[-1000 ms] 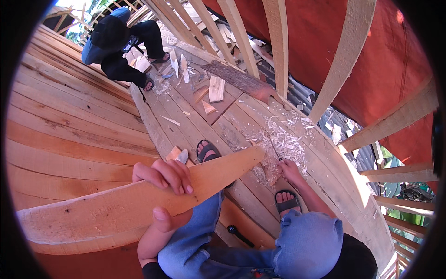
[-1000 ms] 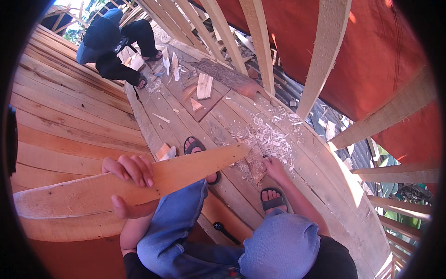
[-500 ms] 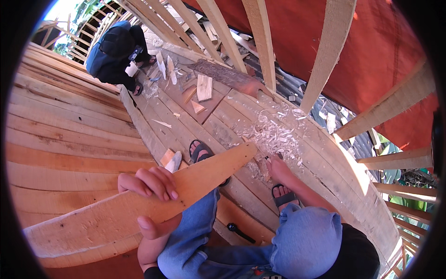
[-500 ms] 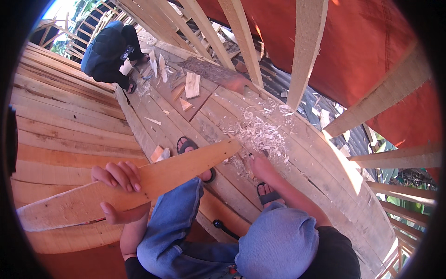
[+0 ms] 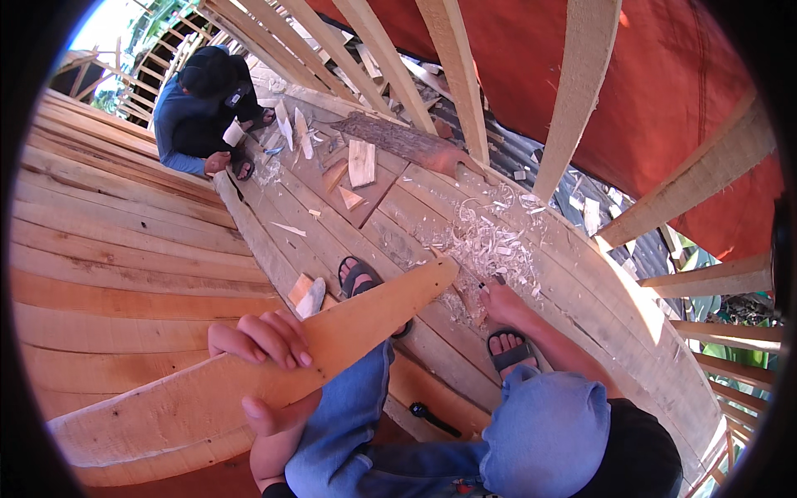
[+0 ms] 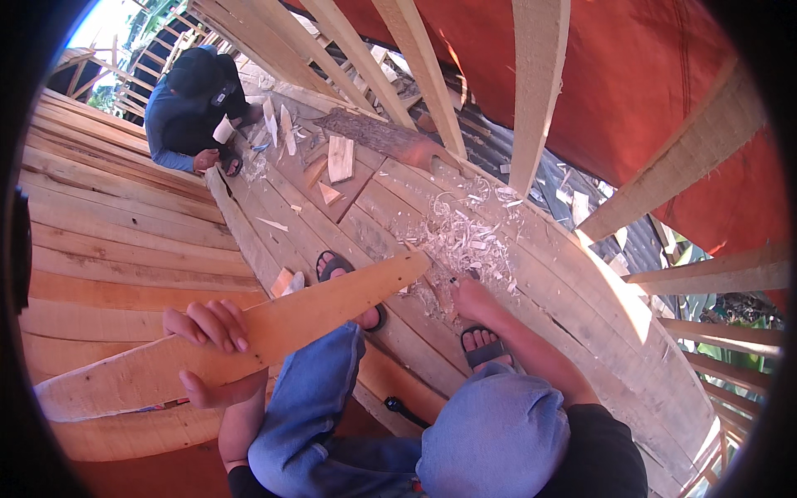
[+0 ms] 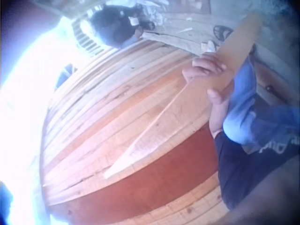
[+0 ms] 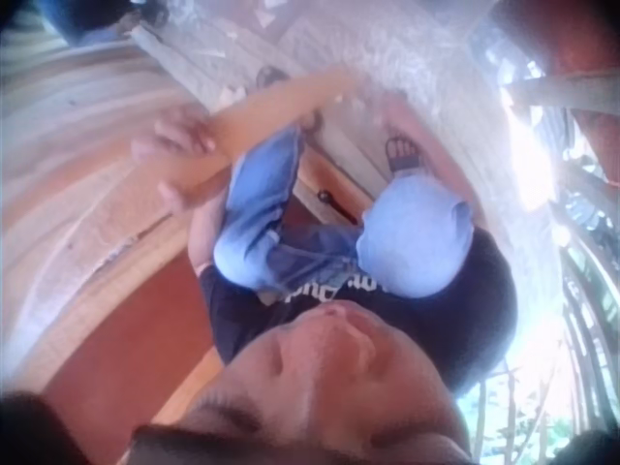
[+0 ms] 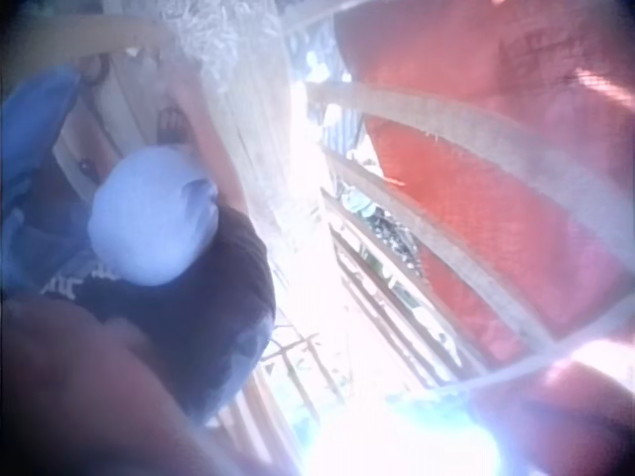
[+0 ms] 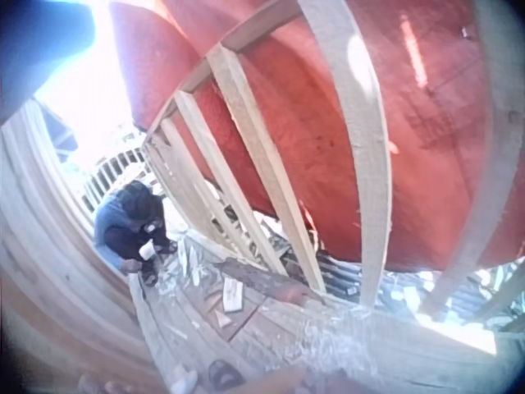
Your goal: The person carves a wooden plank using a small knife, while sitting on a wooden floor.
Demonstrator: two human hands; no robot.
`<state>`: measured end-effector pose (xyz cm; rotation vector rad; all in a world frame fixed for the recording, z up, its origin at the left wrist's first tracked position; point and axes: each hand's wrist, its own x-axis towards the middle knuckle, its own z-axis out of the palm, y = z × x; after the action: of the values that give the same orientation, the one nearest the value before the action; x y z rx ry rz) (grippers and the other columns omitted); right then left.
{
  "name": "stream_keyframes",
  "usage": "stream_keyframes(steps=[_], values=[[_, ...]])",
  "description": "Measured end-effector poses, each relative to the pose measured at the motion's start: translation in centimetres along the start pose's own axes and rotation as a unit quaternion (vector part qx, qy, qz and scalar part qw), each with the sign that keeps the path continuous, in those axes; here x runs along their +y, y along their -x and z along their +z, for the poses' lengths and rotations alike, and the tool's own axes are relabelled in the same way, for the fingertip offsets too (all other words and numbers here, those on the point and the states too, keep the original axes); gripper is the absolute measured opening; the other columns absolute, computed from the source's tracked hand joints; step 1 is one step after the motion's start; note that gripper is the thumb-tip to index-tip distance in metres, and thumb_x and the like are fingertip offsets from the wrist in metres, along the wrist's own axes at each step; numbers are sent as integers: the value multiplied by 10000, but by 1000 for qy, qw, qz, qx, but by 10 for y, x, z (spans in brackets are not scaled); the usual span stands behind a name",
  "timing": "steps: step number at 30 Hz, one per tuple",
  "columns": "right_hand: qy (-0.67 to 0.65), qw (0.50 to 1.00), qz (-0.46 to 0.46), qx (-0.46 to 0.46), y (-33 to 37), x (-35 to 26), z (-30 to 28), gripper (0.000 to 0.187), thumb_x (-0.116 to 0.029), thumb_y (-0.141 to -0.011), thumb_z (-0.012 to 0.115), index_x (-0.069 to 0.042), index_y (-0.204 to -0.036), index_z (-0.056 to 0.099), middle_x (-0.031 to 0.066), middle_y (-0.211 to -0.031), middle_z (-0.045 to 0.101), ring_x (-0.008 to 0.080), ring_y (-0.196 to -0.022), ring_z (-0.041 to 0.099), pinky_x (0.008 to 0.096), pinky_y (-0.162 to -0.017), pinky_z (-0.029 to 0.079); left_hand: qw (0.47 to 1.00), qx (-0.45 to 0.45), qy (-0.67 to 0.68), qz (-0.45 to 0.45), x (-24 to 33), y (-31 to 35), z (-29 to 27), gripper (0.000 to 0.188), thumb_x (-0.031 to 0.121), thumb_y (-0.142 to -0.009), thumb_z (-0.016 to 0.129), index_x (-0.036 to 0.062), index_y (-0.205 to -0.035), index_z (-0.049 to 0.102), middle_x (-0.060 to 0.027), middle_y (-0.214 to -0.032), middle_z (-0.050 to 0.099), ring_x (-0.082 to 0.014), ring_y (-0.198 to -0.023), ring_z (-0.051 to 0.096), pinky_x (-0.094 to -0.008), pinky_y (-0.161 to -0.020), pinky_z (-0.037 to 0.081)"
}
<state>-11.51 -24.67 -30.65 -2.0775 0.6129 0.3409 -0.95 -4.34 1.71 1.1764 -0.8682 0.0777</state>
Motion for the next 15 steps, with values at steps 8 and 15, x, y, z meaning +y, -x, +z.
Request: stream_keyframes(steps=[8, 15], values=[[-46, 995, -63, 58, -7, -9, 14, 383, -290, -956, 444, 75, -951, 561, 342, -900, 599, 477, -919, 579, 535, -807, 447, 1000, -11, 19, 7, -3, -4, -5, 411, 418, -789, 614, 105, -839, 353, -28, -654, 428, -119, -546, 441, -256, -581, 357], [-35, 998, -28, 52, -6, 4, 12, 422, -300, -966, 427, 108, -997, 530, 346, -945, 587, 498, -890, 576, 521, -803, 451, 1000, -18, 17, -4, 0, -3, 0, 423, 418, -774, 630, 105, -840, 353, -27, -655, 435, -117, -545, 446, -256, -581, 358]])
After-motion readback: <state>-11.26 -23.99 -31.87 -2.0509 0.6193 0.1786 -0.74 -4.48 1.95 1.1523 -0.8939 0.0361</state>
